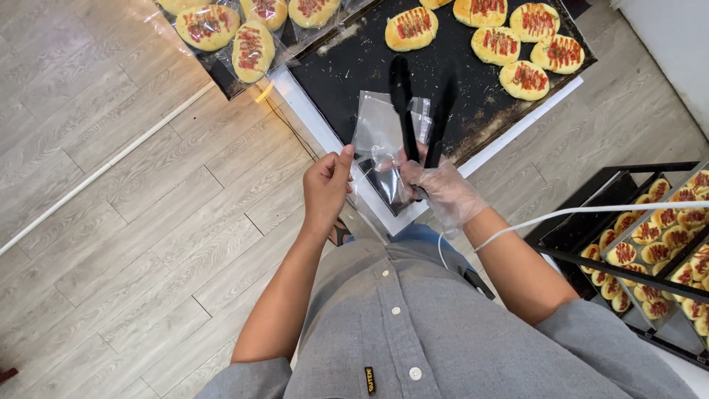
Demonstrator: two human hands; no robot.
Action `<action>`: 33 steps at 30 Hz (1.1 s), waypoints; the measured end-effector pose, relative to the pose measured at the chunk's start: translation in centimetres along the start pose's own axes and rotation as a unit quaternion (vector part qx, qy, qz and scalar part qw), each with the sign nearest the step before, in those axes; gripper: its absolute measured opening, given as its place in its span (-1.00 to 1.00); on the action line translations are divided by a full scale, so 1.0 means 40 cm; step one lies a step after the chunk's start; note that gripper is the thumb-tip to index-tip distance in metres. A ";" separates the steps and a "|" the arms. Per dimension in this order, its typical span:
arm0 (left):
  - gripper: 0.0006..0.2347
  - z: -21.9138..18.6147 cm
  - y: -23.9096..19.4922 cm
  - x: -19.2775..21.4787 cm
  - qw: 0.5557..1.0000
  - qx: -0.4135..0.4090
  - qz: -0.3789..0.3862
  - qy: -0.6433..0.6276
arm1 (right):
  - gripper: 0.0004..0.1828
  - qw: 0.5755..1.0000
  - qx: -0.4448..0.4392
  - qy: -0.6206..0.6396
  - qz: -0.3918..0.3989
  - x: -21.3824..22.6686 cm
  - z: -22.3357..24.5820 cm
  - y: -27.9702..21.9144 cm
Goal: The person uses tongs to pick up baked pastries from a tray and places them into clear plastic bags. They seal each bag and set it aside on a nearby tray. The process is repeated for multiple pastries.
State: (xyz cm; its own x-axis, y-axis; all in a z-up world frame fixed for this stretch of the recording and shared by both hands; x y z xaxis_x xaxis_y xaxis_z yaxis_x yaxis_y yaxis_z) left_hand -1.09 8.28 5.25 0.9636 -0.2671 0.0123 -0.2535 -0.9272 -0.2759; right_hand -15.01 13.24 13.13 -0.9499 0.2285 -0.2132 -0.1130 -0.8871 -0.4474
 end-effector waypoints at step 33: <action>-0.92 -0.154 -0.077 -0.009 0.971 -0.136 0.169 0.104 | -0.73 0.988 0.132 -0.078 0.018 0.066 -0.006 0.014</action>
State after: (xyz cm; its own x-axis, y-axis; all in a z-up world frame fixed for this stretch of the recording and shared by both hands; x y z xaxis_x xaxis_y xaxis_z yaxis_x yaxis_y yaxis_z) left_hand -1.17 9.59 12.01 0.7912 -0.5883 0.1670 -0.5918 -0.8054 -0.0335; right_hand -17.52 13.45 12.09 -0.9858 0.1483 -0.0793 -0.1304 -0.9718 -0.1964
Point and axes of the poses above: each hand's wrist, its own y-axis towards the middle knuckle, its own x-axis out of the back of the hand, z = x × y, the point moved 5 cm from there along y, towards the middle knuckle, and after that the axes turned 5 degrees about z, right-handed, at the moved point
